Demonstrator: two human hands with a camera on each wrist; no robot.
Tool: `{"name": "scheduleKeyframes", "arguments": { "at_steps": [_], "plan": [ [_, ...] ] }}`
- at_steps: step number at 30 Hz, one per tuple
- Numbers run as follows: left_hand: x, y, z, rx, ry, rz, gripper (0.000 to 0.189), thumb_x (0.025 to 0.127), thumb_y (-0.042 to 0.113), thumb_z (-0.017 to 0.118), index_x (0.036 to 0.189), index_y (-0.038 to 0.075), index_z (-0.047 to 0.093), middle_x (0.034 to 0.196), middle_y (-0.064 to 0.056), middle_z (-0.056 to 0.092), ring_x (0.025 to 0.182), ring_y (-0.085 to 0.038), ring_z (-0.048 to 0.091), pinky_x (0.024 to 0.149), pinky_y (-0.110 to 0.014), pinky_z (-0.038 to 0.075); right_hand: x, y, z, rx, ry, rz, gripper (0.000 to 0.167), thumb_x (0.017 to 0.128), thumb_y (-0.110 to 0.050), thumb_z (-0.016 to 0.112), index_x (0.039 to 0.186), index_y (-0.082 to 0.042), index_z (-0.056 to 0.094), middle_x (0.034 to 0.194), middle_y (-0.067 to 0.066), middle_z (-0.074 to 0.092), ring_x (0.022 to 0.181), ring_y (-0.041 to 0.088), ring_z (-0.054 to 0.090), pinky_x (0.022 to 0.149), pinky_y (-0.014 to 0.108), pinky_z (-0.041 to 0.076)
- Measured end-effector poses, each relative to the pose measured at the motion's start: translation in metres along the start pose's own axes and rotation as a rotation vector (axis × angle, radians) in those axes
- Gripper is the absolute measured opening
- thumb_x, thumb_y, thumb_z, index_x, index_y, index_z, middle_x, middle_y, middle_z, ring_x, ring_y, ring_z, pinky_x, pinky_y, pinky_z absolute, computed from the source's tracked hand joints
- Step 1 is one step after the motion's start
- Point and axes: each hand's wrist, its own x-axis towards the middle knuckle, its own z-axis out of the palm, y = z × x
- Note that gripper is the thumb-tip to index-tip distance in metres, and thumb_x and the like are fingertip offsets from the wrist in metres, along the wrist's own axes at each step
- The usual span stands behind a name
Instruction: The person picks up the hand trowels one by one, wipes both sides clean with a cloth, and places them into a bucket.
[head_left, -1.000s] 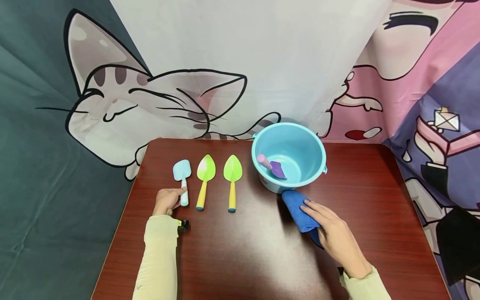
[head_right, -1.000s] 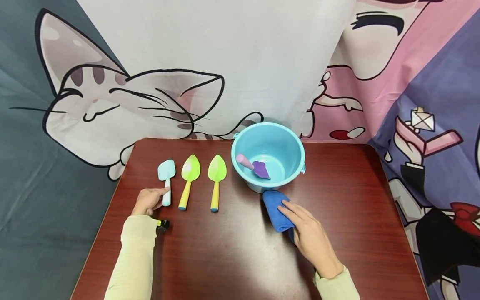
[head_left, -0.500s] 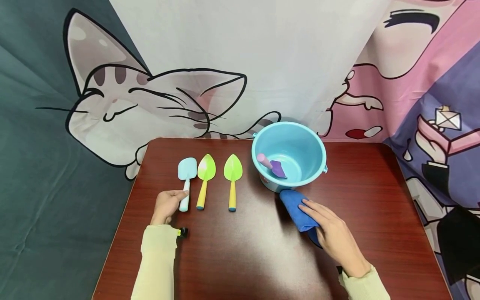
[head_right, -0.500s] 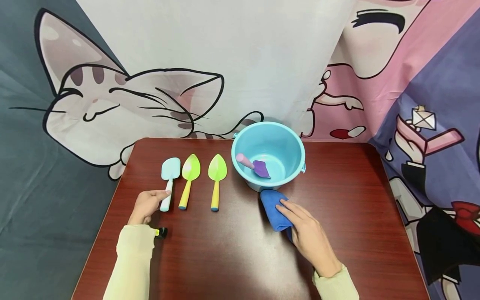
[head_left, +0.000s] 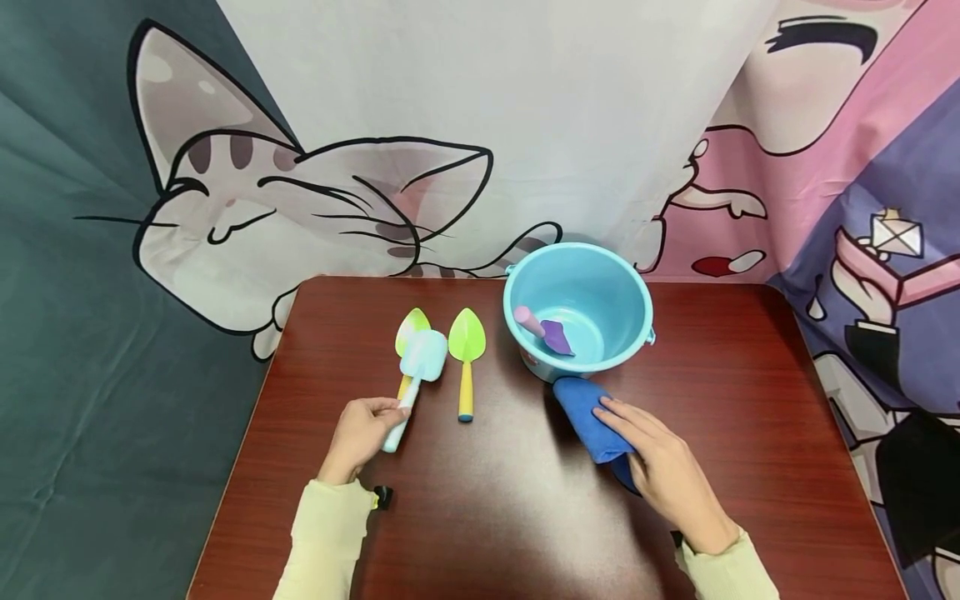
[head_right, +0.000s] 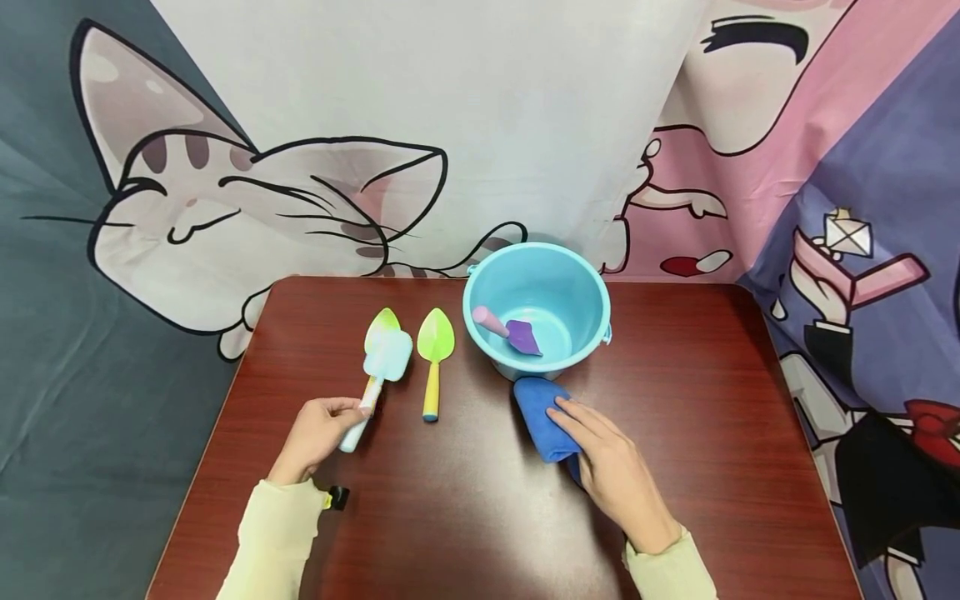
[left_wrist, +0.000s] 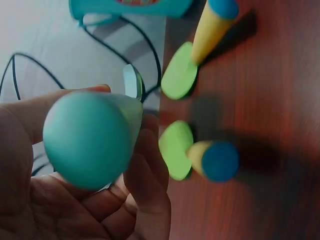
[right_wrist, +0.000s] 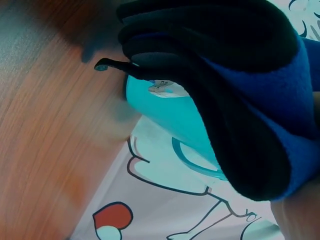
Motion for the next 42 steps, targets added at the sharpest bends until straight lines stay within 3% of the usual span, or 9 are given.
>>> {"name": "scheduleKeyframes", "arguments": {
  "at_steps": [10,19,28,32,34,38,42],
  "plan": [
    [-0.025,0.01,0.022,0.01,-0.111,0.084,0.017,0.087,0.012,0.076,0.101,0.002,0.077,0.089,-0.004,0.073,0.074,-0.014,0.064,0.066,-0.033,0.05,0.005,-0.011,0.0,0.058,-0.045,0.004,0.071,0.079,0.017,0.05,0.142,-0.014,0.058,0.147,0.006,0.053,0.134,0.027,0.05,0.113,0.014,0.02],
    [-0.033,0.017,0.042,0.105,-0.169,0.168,0.009,0.085,0.013,0.077,0.094,0.01,0.08,0.081,0.002,0.073,0.068,-0.011,0.062,0.063,-0.032,0.05,0.01,-0.019,0.003,0.077,-0.031,-0.03,0.065,0.083,0.012,0.049,0.142,-0.015,0.059,0.147,0.005,0.053,0.134,0.028,0.05,0.114,0.016,0.021],
    [-0.041,0.022,0.066,0.104,-0.301,0.229,0.012,0.085,0.012,0.078,0.094,0.004,0.078,0.08,0.0,0.073,0.07,-0.009,0.063,0.063,-0.029,0.049,0.016,-0.031,0.008,0.071,0.003,-0.099,0.065,0.08,0.015,0.054,0.14,-0.011,0.06,0.146,0.01,0.054,0.132,0.03,0.052,0.114,0.016,0.022],
    [-0.043,0.025,0.073,0.106,-0.324,0.248,0.013,0.084,0.013,0.079,0.094,0.005,0.079,0.08,0.001,0.073,0.07,-0.007,0.064,0.062,-0.027,0.049,0.019,-0.035,0.01,0.05,-0.001,-0.132,0.063,0.081,0.014,0.052,0.139,-0.009,0.06,0.146,0.012,0.054,0.134,0.031,0.051,0.115,0.018,0.022],
    [-0.043,0.027,0.075,0.103,-0.333,0.253,0.014,0.083,0.013,0.08,0.095,0.005,0.079,0.08,0.002,0.073,0.07,-0.007,0.064,0.062,-0.026,0.049,0.02,-0.036,0.011,0.05,-0.014,-0.146,0.059,0.085,0.011,0.05,0.139,-0.01,0.06,0.146,0.012,0.053,0.134,0.031,0.05,0.116,0.019,0.021],
    [-0.043,0.031,0.077,0.1,-0.346,0.267,0.015,0.083,0.014,0.079,0.095,0.005,0.079,0.08,0.002,0.073,0.071,-0.009,0.064,0.063,-0.026,0.049,0.02,-0.04,0.015,0.039,-0.033,-0.171,0.044,0.103,-0.008,0.035,0.14,-0.012,0.059,0.147,0.011,0.053,0.136,0.031,0.048,0.117,0.021,0.02],
    [-0.042,0.033,0.08,0.101,-0.363,0.287,0.015,0.084,0.015,0.079,0.096,0.006,0.08,0.08,0.003,0.073,0.071,-0.008,0.064,0.063,-0.026,0.049,0.021,-0.044,0.021,0.018,-0.033,-0.203,0.052,0.109,-0.024,0.019,0.139,-0.013,0.061,0.145,0.011,0.054,0.134,0.032,0.05,0.118,0.024,0.019]
  ]
}}
